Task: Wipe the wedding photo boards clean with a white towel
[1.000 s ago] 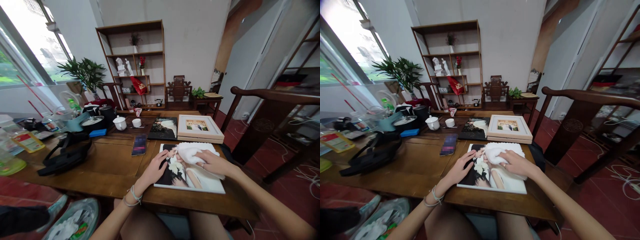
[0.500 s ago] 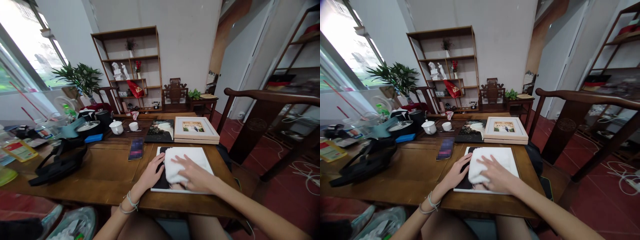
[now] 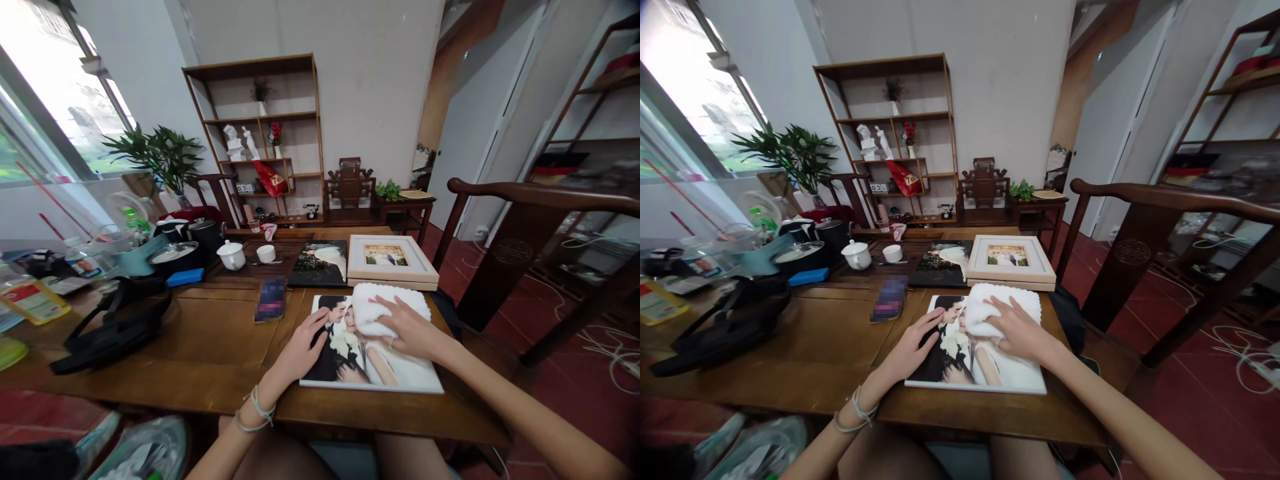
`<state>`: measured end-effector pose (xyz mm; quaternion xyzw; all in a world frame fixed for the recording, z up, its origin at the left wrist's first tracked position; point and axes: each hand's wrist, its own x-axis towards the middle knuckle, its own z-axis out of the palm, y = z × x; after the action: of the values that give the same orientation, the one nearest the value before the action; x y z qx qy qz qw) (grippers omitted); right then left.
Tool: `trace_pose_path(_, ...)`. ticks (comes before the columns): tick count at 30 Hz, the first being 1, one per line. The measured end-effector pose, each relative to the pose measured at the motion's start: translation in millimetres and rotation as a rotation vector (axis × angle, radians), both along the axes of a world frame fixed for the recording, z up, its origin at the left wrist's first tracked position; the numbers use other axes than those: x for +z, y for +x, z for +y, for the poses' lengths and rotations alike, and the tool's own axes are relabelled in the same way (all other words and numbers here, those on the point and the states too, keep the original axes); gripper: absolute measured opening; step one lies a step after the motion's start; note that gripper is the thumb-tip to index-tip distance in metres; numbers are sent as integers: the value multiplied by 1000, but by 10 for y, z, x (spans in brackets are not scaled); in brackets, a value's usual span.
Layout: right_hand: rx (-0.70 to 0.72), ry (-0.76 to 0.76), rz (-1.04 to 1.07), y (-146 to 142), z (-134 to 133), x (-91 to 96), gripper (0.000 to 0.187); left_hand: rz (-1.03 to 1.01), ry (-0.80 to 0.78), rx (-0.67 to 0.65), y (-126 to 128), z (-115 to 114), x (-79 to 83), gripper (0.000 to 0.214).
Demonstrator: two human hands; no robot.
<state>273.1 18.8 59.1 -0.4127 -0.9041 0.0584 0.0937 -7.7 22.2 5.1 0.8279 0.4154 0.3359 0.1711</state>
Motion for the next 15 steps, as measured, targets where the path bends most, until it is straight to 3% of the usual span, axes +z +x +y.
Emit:
trace_pose_path(4,9,48,7,-108,47,-56,32,18,2,1,0,2,9,40)
trace_pose_path(11,295,-48,17,-372,-752,-128,32,20,-43,-27,9,-15,63,39)
trace_pose_path(15,309,-110,46,-268,-830,-77,43,-15,-68,-14,11,-18,56,38)
